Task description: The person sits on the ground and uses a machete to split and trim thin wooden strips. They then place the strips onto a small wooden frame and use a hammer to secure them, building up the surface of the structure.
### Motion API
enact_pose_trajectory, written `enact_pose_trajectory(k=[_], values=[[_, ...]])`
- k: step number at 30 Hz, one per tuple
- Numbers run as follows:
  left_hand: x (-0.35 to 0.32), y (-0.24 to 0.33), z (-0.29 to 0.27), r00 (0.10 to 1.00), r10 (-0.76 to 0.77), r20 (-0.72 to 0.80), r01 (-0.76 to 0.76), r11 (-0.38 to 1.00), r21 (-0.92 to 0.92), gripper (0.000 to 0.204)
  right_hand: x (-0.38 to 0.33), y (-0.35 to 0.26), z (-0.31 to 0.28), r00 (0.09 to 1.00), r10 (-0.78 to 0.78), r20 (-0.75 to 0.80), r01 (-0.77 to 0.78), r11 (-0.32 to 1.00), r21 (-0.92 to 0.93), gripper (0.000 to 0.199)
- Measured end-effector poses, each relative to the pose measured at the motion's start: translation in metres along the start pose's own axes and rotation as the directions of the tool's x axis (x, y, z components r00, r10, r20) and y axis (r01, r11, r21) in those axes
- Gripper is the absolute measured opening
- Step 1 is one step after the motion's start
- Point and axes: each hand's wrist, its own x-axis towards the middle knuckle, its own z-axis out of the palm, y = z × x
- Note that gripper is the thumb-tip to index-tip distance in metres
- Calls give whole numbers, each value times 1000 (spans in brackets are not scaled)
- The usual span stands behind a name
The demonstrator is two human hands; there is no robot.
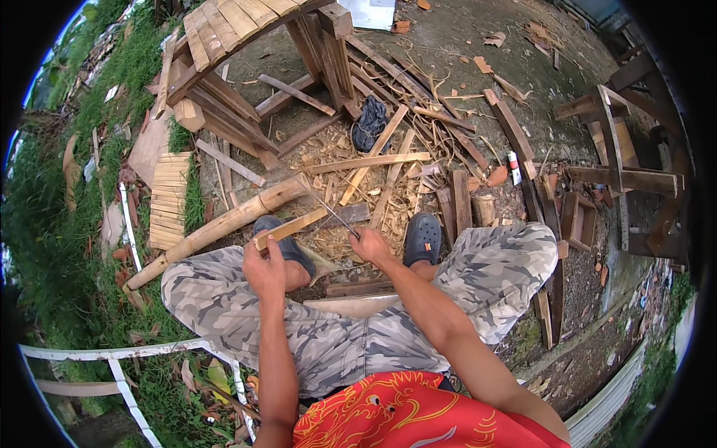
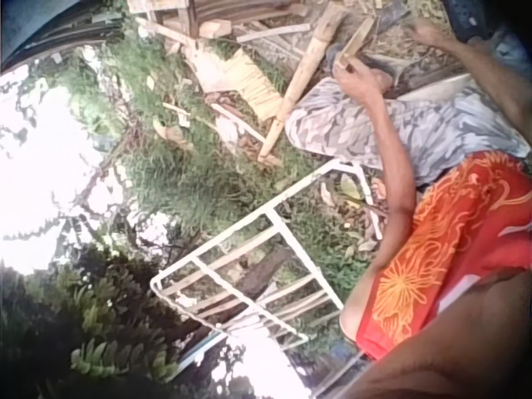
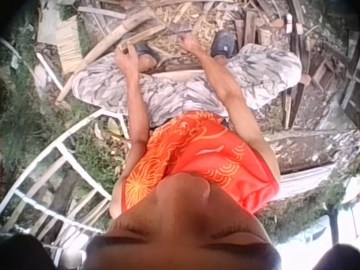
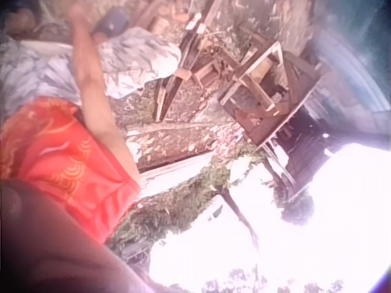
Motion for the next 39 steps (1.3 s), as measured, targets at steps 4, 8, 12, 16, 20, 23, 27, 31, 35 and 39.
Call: enact_pose_trajectory(k=[4,8,12,16,20,23,27,31,35,39], values=[[2,-3,-3,997,-78,22,78,996,33,21,1,15,-5,971,201,133,-170,962,-214,37],[6,-9,-5,992,-126,24,127,991,-30,22,2,27,-13,962,232,142,-193,950,-245,38],[7,-15,1,987,-162,9,162,986,-45,23,3,10,-10,992,120,49,-112,984,-142,39],[5,-15,-3,982,-175,75,182,978,-97,25,3,6,-2,995,-70,74,75,995,-62,41],[5,-8,-17,957,-161,240,196,972,-130,25,6,28,-4,967,195,166,-176,977,-124,44],[3,-1,-26,939,-134,316,164,984,-69,23,0,32,-10,965,210,156,-192,974,-122,45],[-3,6,-29,926,-107,363,131,990,-42,21,-8,4,-4,987,-121,107,131,987,-89,41],[-5,7,-32,919,14,395,-4,1000,-26,22,-8,-3,10,933,-347,94,337,936,103,40],[-6,5,-27,939,82,335,-57,995,-83,29,2,34,6,973,181,144,-178,983,-35,41],[-5,-1,-11,971,-3,241,43,986,-161,33,11,48,0,960,223,169,-203,971,-127,45]])
